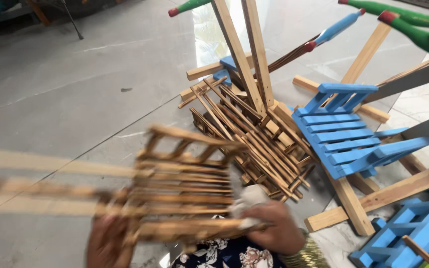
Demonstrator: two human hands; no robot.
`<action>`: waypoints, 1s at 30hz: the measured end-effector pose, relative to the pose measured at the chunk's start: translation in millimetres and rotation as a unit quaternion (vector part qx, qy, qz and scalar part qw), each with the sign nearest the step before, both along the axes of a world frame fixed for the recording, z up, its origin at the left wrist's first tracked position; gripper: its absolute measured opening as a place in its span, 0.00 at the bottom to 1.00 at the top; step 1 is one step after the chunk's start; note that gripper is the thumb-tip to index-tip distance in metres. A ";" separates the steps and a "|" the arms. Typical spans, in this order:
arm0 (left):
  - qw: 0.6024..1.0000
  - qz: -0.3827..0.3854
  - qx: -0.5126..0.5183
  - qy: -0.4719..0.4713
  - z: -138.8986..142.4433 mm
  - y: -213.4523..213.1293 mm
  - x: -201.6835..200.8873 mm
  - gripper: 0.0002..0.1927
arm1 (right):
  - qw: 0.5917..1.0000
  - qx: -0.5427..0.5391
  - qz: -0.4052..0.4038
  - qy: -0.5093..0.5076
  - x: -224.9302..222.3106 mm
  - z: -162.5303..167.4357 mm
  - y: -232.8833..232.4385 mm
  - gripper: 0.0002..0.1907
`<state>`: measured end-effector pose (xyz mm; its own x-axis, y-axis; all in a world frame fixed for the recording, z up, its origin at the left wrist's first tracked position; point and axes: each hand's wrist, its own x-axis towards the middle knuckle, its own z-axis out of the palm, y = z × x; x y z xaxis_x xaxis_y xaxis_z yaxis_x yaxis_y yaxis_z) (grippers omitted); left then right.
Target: The person wipes a small wooden chair frame with a cloth, then picks up a small round wooden stool and wipes its seat, backrest, and legs. The person handles the items one at a time, turning them to reach different surfaces.
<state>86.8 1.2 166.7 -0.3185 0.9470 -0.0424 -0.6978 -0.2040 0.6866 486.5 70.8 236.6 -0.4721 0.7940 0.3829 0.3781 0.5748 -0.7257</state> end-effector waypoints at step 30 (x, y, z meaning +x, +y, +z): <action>0.941 0.011 -0.231 -0.248 -180.5 -89.9 3.2 0.47 | 0.904 0.149 -0.361 -0.176 -10.3 56.8 227.9 0.18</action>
